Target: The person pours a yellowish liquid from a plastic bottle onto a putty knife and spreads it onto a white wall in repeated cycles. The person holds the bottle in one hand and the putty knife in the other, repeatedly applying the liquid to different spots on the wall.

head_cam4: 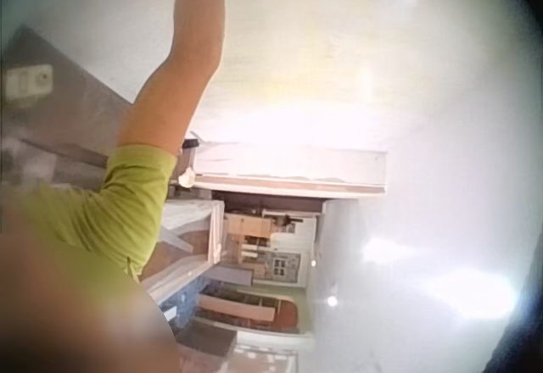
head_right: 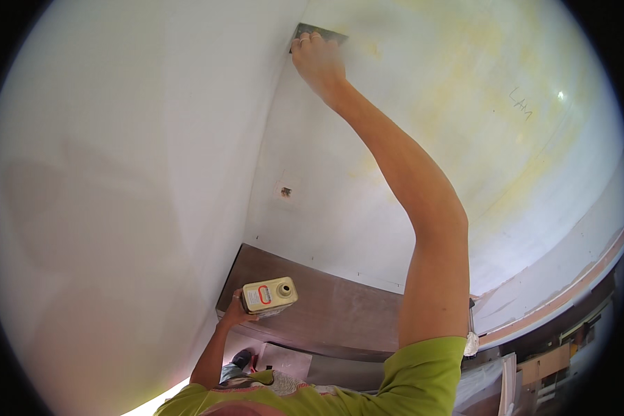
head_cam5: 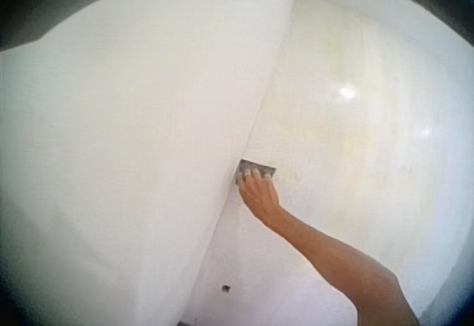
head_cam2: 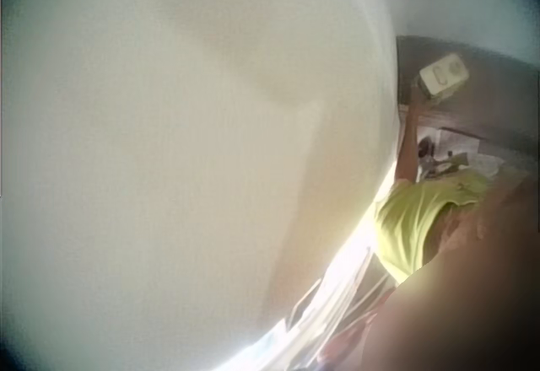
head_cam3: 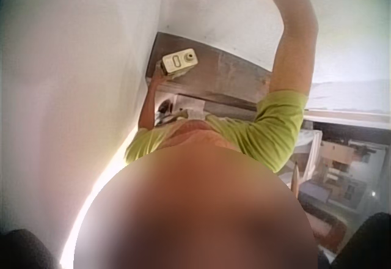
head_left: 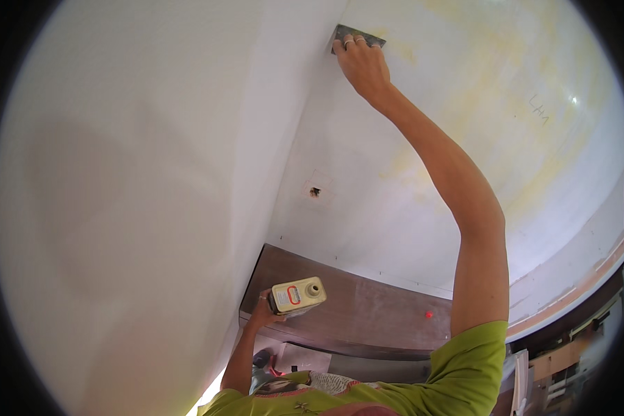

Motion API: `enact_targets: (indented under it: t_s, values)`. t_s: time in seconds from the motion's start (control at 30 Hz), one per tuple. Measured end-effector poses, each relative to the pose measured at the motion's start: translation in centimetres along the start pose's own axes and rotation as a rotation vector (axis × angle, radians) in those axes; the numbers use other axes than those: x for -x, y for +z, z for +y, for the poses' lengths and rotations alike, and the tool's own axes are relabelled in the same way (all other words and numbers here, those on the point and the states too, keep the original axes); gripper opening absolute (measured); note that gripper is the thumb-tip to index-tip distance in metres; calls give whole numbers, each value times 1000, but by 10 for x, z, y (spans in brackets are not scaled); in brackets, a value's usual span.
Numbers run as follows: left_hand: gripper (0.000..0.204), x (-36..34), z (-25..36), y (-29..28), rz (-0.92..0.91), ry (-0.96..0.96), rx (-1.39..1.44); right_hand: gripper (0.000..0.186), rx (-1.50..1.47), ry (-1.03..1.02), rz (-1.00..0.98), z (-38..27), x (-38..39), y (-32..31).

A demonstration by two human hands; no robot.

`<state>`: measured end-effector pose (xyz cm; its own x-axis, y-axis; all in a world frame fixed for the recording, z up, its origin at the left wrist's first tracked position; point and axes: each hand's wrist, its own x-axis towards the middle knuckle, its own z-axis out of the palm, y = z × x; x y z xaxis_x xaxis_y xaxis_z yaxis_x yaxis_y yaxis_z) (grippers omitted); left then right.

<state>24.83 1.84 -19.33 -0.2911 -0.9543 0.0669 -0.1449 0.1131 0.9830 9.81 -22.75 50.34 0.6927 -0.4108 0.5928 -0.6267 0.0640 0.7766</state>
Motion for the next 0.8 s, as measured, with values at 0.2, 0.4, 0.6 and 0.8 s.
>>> enact_targets:
  t_s: [0.2,0.4,0.6,0.8]
  values:
    - [113,1,22,-1,3,28,99,35,80,-201,-14,47,35,-12]
    - [117,5,34,-5,1,11,15,44,130,-320,-143,147,80,-15]
    - [117,3,34,-3,7,-5,73,54,132,-292,-206,228,156,-30]
    - [118,4,27,-2,-15,-9,138,53,70,66,-92,216,249,-26]
